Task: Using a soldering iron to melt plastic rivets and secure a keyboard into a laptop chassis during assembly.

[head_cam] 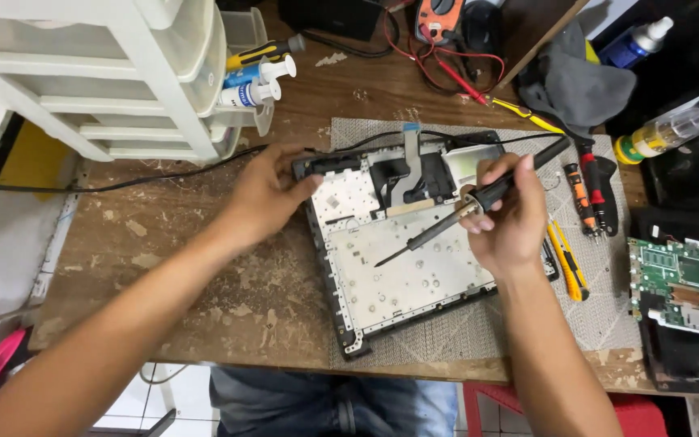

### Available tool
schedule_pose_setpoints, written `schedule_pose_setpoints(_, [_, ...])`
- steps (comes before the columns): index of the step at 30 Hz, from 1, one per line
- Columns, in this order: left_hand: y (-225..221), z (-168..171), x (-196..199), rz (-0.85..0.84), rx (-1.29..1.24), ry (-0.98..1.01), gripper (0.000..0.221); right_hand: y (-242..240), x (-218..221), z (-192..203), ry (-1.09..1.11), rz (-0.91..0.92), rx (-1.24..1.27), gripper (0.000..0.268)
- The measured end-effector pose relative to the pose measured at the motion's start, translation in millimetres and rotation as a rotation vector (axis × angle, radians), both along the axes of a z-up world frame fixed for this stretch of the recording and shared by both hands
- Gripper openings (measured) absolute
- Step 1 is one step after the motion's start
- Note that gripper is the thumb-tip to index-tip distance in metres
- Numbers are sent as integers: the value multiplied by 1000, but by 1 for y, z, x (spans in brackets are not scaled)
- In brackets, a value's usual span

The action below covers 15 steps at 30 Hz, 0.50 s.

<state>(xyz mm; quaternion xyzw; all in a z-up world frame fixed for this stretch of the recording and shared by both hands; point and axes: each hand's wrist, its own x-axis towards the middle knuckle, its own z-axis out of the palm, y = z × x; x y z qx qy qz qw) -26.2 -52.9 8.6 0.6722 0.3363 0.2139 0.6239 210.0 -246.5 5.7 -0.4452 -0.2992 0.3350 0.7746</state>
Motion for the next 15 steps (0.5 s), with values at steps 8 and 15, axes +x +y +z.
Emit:
schedule_pose_setpoints(8, [0, -33, 14, 126, -247, -168, 56, -1, 7, -2, -87, -101, -8, 40])
schedule_pose_setpoints(15, [-2, -20, 11, -30, -169, 24, 81, 1, 6, -7, -198, -158, -17, 38])
